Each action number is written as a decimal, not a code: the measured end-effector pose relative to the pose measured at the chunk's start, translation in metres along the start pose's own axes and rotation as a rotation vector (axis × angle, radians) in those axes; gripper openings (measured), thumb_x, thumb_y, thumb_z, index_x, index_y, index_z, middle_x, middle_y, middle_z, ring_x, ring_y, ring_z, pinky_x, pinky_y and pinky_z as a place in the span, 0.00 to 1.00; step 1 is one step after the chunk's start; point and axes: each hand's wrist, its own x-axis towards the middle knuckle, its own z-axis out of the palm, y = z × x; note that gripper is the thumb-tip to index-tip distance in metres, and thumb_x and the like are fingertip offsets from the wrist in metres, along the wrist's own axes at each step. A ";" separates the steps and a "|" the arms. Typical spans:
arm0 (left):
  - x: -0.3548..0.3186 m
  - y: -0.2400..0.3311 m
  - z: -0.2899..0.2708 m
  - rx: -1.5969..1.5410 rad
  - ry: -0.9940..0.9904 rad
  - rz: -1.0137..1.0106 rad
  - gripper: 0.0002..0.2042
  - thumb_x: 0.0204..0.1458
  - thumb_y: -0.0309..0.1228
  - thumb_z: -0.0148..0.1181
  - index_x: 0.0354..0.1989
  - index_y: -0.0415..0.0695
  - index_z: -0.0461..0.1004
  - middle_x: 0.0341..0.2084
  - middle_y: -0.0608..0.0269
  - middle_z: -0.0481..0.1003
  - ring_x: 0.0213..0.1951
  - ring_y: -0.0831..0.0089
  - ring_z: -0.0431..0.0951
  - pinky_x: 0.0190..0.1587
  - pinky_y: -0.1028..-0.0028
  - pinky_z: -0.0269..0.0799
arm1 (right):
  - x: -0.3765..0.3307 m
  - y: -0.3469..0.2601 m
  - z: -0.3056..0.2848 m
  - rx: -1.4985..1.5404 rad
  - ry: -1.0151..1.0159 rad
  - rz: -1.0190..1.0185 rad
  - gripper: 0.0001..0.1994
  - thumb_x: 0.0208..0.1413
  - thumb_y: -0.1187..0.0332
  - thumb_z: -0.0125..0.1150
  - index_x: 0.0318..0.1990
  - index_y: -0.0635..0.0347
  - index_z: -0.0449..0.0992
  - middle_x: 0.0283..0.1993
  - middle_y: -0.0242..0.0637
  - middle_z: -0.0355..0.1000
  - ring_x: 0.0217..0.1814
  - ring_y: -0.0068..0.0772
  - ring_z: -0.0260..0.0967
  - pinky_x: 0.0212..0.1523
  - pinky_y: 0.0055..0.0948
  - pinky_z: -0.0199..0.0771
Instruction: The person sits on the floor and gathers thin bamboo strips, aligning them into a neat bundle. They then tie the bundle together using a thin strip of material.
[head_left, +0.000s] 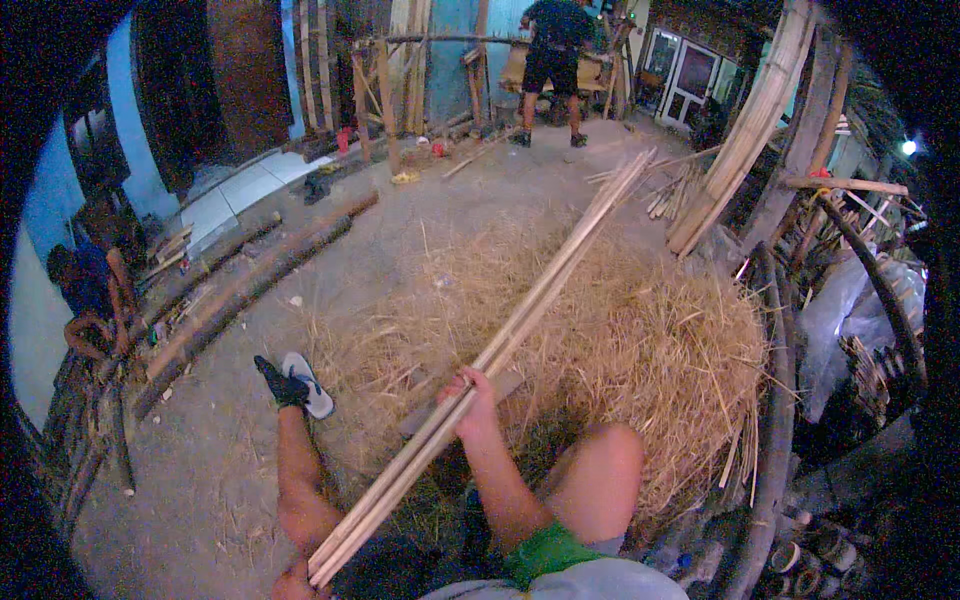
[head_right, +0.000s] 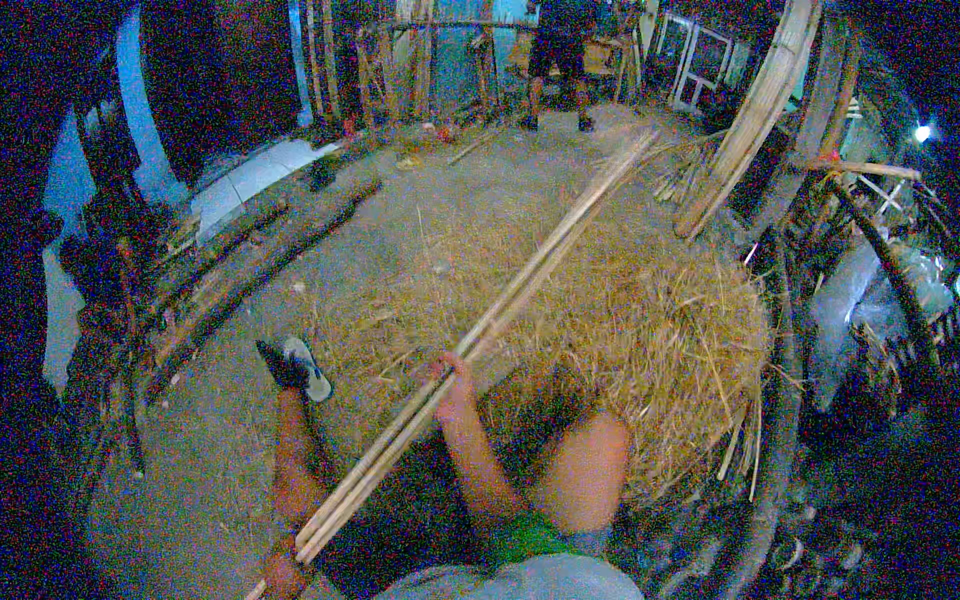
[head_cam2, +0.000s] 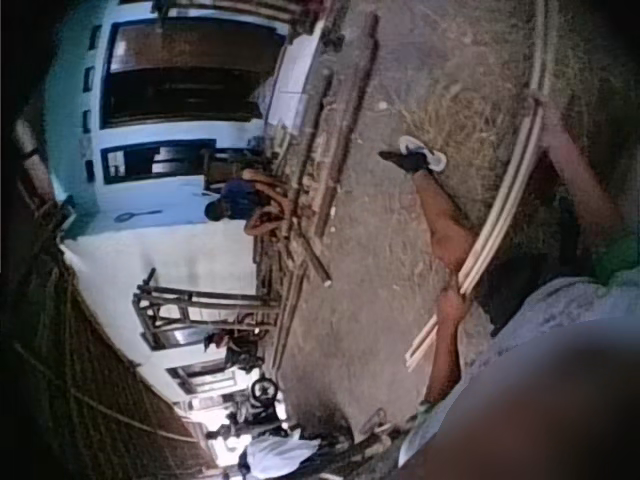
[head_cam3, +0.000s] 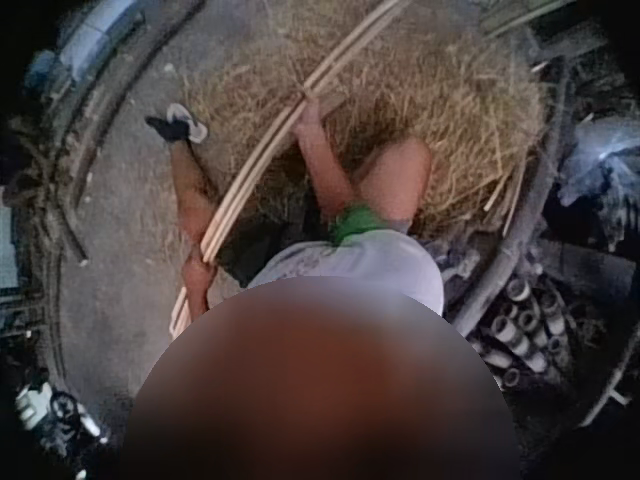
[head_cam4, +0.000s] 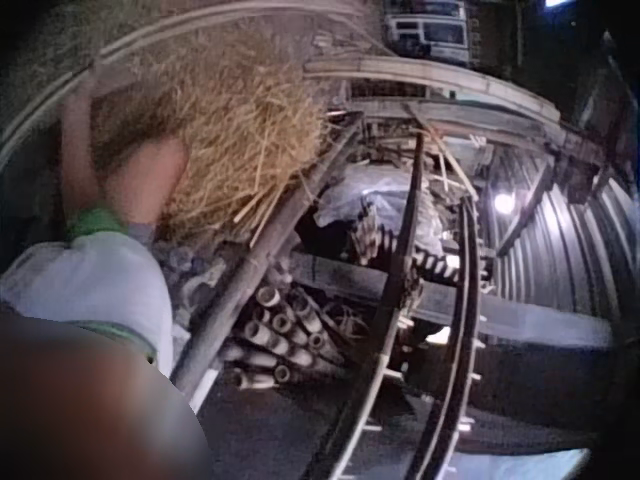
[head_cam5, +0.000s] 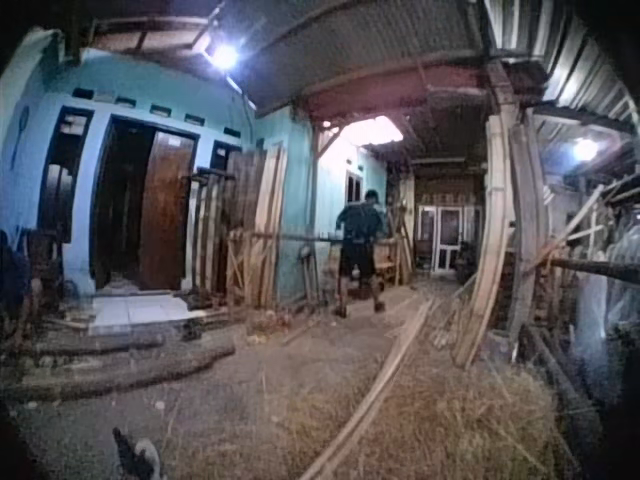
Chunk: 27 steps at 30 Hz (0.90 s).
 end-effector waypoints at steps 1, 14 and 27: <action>0.000 0.000 -0.002 0.003 0.082 0.050 0.34 0.47 0.41 0.66 0.64 0.45 0.66 0.40 0.41 0.79 0.41 0.40 0.80 0.42 0.51 0.76 | -0.002 0.001 -0.004 0.091 -0.216 -0.019 0.08 0.56 0.62 0.57 0.37 0.54 0.70 0.26 0.24 0.61 0.26 0.21 0.61 0.38 0.33 0.69; 0.016 -0.011 -0.010 0.175 0.064 0.023 0.27 0.43 0.40 0.69 0.52 0.42 0.72 0.32 0.47 0.79 0.35 0.45 0.79 0.40 0.51 0.74 | 0.012 0.022 -0.039 0.233 -0.319 -0.012 0.09 0.57 0.64 0.55 0.26 0.51 0.65 0.20 0.22 0.56 0.23 0.20 0.57 0.35 0.31 0.67; -0.043 -0.024 0.007 0.297 0.406 0.048 0.34 0.36 0.46 0.75 0.55 0.50 0.70 0.36 0.53 0.78 0.40 0.52 0.79 0.43 0.54 0.73 | 0.025 0.012 -0.069 0.295 -0.392 0.086 0.15 0.58 0.54 0.55 0.44 0.55 0.74 0.26 0.37 0.72 0.24 0.41 0.72 0.32 0.46 0.77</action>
